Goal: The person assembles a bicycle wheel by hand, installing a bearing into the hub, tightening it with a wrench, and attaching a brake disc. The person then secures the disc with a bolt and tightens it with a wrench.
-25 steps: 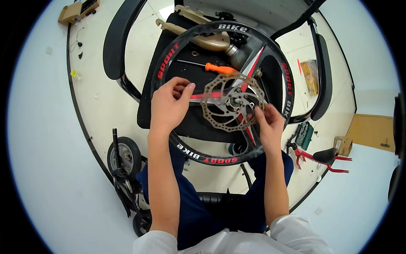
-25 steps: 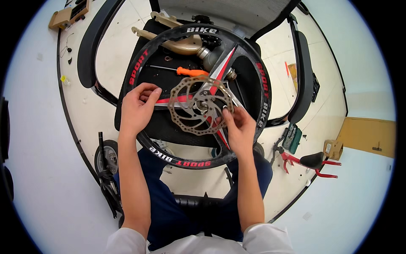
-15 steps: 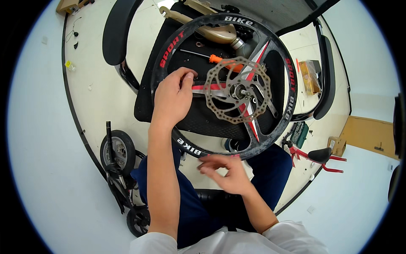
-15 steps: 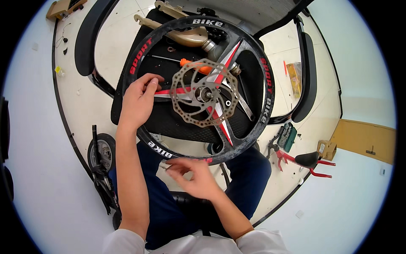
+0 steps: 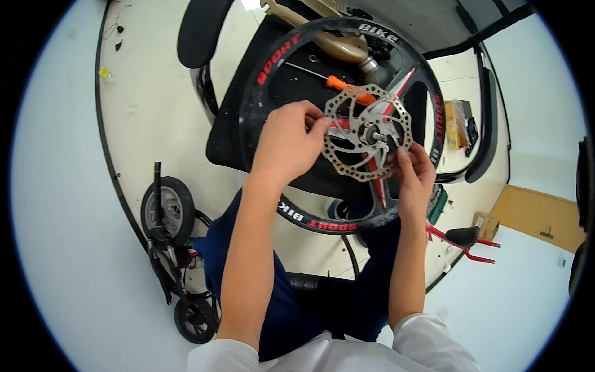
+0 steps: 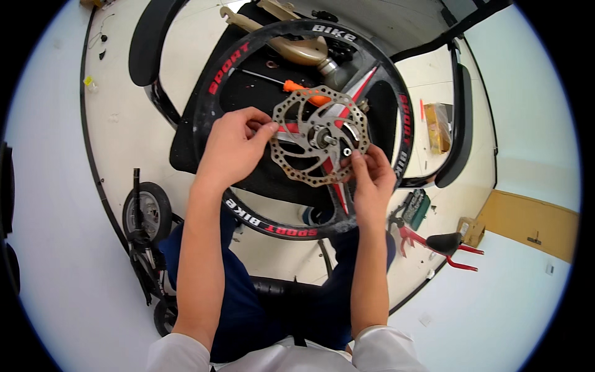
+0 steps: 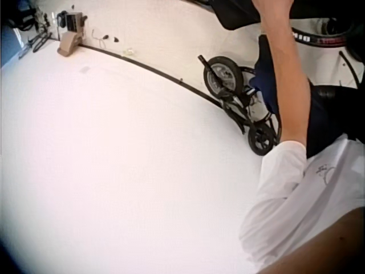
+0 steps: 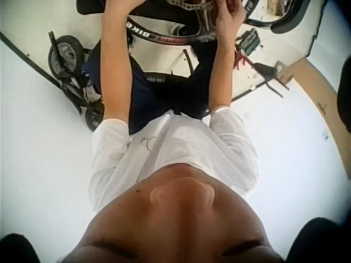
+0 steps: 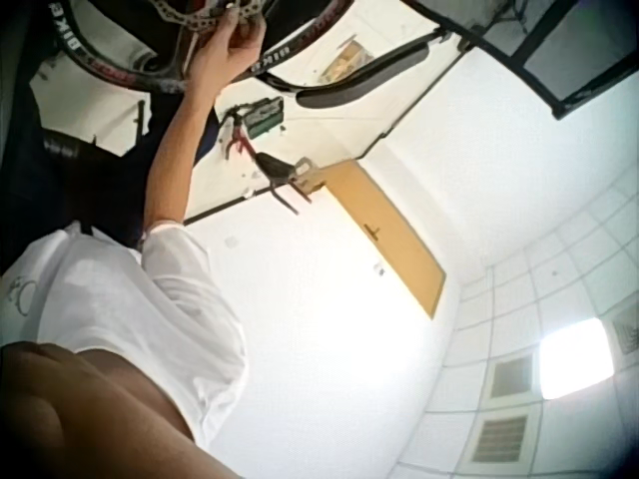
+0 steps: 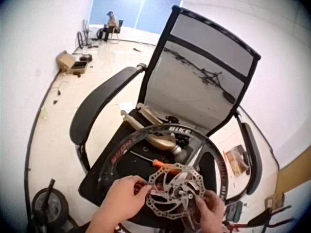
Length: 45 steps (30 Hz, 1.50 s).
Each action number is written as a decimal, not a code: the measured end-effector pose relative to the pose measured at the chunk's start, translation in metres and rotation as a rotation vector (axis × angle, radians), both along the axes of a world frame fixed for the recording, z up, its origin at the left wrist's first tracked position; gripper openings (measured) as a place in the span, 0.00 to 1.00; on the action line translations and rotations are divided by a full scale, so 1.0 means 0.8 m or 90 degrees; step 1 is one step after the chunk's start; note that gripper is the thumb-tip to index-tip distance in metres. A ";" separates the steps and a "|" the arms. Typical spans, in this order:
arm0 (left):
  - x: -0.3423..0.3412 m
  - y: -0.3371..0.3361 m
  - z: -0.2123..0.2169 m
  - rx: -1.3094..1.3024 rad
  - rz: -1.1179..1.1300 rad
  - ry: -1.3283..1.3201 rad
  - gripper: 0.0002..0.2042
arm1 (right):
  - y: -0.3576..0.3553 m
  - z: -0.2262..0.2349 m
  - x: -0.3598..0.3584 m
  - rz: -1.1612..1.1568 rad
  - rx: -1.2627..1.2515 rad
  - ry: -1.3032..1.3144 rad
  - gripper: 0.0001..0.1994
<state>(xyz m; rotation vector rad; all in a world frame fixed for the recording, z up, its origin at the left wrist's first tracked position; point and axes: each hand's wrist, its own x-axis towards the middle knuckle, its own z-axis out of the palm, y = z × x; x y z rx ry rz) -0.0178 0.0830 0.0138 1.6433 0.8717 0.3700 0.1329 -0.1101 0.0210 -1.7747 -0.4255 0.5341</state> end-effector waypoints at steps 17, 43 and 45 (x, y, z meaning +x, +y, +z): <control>-0.007 -0.002 0.002 -0.042 -0.037 -0.154 0.16 | -0.038 -0.005 -0.056 0.056 0.041 0.196 0.10; 0.012 0.000 -0.032 0.110 0.212 -0.223 0.08 | -0.053 -0.040 -0.064 0.072 -0.029 0.039 0.11; 0.012 0.001 -0.025 0.050 0.205 -0.247 0.07 | -0.080 -0.025 -0.100 0.316 -0.115 0.095 0.06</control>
